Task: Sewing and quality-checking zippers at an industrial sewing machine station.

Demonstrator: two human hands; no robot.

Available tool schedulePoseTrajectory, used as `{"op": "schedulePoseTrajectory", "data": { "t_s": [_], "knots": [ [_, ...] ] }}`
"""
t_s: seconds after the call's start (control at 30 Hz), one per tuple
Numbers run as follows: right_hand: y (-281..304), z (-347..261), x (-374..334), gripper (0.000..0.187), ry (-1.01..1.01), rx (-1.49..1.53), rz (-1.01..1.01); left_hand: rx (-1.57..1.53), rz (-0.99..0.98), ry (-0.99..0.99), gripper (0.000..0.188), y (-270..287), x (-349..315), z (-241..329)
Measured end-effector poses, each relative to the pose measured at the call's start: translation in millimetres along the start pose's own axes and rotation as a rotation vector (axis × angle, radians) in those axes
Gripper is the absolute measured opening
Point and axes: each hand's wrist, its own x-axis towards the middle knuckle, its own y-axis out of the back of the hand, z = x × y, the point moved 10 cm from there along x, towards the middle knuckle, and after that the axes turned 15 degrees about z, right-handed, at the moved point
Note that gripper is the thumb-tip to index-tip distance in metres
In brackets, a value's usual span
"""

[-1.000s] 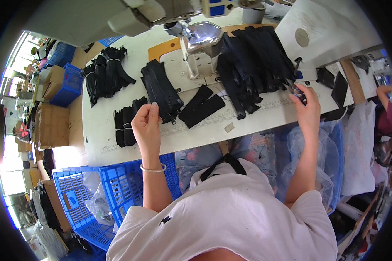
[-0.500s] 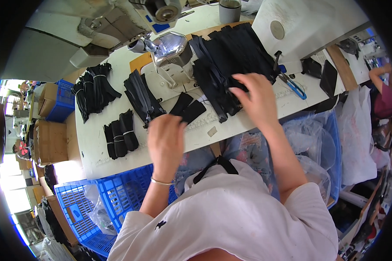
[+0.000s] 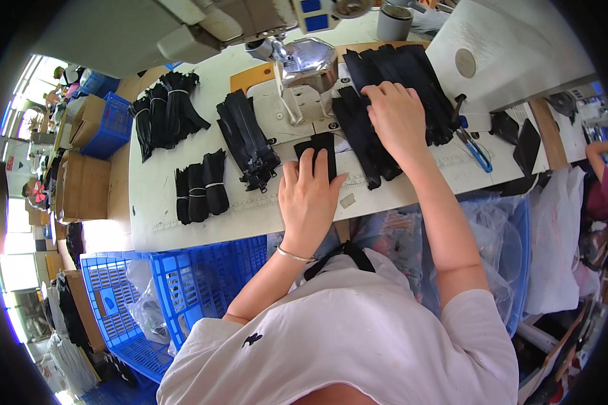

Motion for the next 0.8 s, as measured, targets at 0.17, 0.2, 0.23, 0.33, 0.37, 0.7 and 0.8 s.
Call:
{"op": "schedulePoseTrajectory", "data": {
  "t_s": [0.17, 0.2, 0.23, 0.33, 0.37, 0.7, 0.8],
  "knots": [
    [35.4, 48.6, 7.8, 0.025, -0.343, 0.058, 0.271, -0.127, 0.074, -0.036, 0.049, 19.2, 6.2, 3.4],
    [45.2, 54.9, 8.6, 0.025, -0.369, 0.137, 0.352, -0.254, 0.092, -0.021, 0.043, 23.4, 5.5, 5.0],
    [53.9, 61.8, 8.0, 0.025, -0.399, 0.211, 0.419, -0.244, 0.105, -0.013, 0.043, 25.4, 5.4, 4.1],
    [48.1, 89.9, -9.5, 0.026, -0.775, 0.687, 0.425, -0.751, 0.028, 0.046, 0.037, 21.5, 6.1, 13.9],
    [37.9, 84.6, -17.1, 0.027, -0.912, 1.147, 0.454, -0.881, 0.029, 0.107, 0.035, 20.2, 8.6, 12.0],
    [39.2, -86.8, -152.9, 0.030, -1.840, 2.230, -0.270, -1.710, -0.335, 0.660, 0.014, -29.4, 4.0, 23.5],
    [74.8, -51.0, -120.0, 0.035, -0.957, 1.428, -0.010, -1.524, -0.295, 0.766, 0.014, -34.2, -8.2, 10.9]
  ]
}}
